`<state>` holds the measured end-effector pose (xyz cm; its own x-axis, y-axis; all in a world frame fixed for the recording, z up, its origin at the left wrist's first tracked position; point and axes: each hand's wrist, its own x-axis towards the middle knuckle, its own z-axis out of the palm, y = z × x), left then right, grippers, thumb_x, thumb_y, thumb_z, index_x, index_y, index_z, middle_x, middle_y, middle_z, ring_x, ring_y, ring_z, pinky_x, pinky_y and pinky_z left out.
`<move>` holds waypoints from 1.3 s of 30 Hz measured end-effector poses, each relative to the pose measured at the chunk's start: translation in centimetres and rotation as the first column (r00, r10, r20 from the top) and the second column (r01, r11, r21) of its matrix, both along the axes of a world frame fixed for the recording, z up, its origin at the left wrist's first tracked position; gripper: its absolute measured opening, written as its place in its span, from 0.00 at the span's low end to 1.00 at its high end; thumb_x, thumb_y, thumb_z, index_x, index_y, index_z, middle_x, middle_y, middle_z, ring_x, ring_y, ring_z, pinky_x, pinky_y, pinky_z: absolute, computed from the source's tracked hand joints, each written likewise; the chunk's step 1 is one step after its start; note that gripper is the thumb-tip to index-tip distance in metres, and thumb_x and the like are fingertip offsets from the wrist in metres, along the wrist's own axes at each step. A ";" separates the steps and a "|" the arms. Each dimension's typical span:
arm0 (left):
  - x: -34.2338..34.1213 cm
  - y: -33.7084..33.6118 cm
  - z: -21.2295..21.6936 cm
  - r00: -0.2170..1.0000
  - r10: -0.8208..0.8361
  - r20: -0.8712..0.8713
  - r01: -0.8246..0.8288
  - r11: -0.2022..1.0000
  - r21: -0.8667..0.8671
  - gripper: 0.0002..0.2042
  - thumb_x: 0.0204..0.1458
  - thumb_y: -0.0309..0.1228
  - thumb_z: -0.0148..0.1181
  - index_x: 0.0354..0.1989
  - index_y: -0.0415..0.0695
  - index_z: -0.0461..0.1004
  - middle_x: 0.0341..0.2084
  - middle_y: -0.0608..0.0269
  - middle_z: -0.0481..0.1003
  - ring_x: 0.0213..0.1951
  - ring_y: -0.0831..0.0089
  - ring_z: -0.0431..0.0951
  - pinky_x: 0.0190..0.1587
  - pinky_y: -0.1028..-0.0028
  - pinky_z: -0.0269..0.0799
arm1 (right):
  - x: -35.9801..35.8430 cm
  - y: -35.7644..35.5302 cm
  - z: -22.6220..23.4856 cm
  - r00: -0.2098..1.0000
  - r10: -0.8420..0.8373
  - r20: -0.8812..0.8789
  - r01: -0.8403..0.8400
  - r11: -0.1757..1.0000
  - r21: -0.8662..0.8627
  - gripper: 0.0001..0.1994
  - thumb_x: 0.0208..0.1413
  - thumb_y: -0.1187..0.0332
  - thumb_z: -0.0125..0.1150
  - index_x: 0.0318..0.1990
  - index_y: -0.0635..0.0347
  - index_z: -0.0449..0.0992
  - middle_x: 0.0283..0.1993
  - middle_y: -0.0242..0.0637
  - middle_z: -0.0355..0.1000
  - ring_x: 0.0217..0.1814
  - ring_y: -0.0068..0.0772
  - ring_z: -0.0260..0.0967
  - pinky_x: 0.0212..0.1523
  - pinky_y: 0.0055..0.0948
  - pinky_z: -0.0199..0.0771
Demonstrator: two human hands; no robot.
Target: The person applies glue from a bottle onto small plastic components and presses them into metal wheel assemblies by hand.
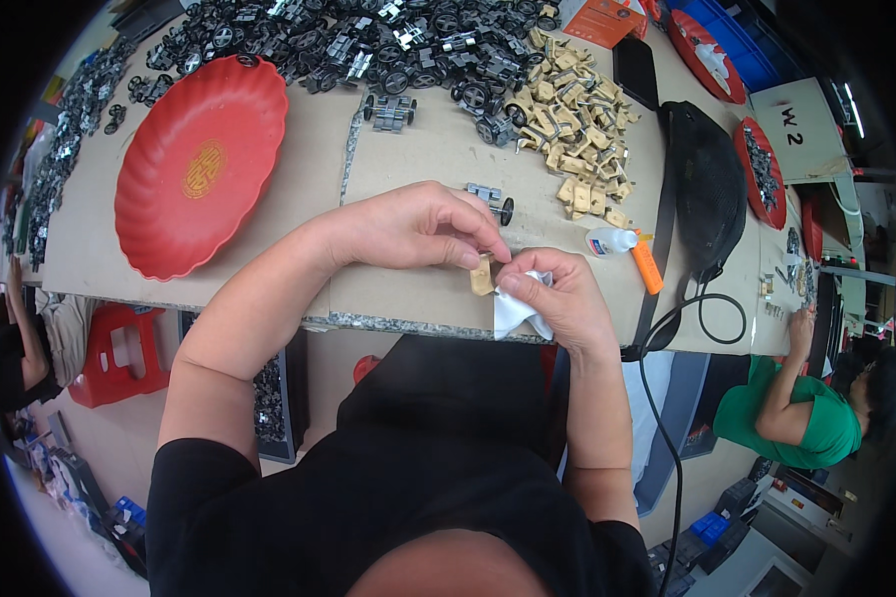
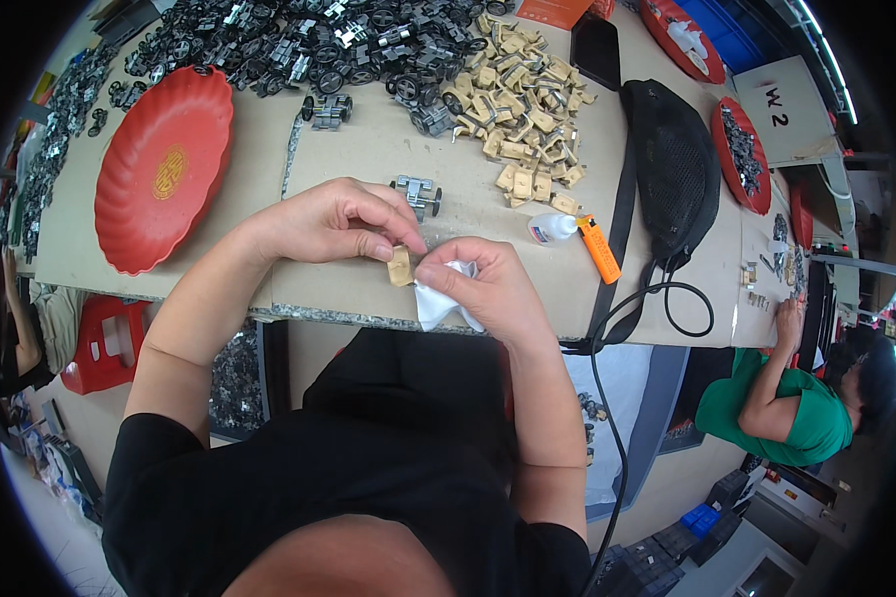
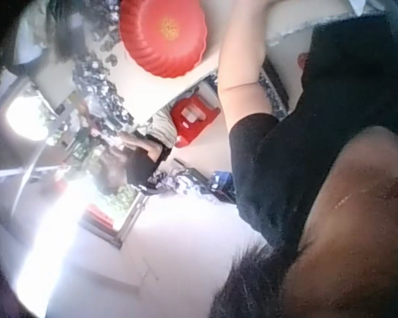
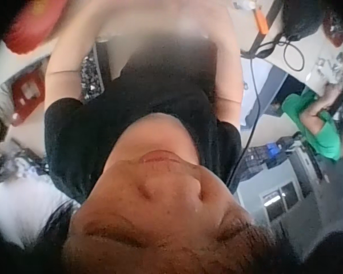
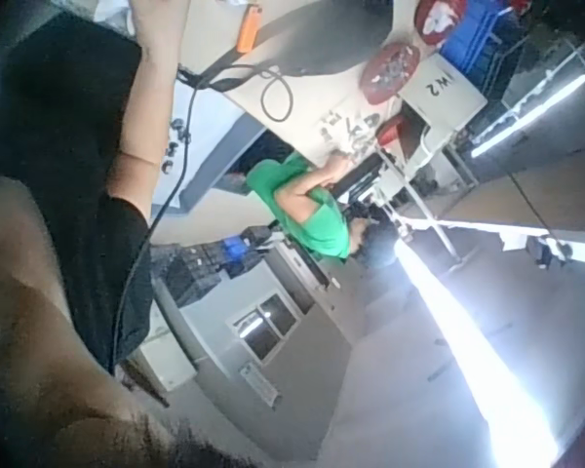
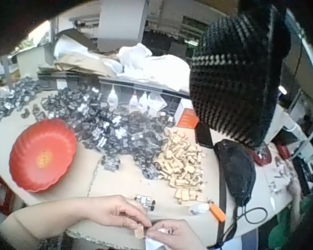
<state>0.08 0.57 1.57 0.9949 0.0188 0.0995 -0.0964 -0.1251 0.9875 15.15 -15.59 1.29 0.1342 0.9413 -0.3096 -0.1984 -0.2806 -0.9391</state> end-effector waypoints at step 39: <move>1.1 -1.2 -2.1 0.991 0.029 0.131 -0.039 0.997 0.073 0.09 0.40 0.20 0.58 0.33 0.37 0.76 0.27 0.58 0.76 0.31 0.74 0.74 0.34 0.76 0.68 | -0.7 2.5 1.9 0.881 0.214 0.423 -0.156 0.974 -0.167 0.09 0.44 0.70 0.63 0.32 0.64 0.74 0.25 0.29 0.67 0.25 0.18 0.59 0.25 0.18 0.58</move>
<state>1.16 -0.65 -0.48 0.9723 0.0404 0.2304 -0.2178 -0.2036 0.9545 14.47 -13.04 3.24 0.1098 0.9200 -0.3762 0.2890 -0.3917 -0.8735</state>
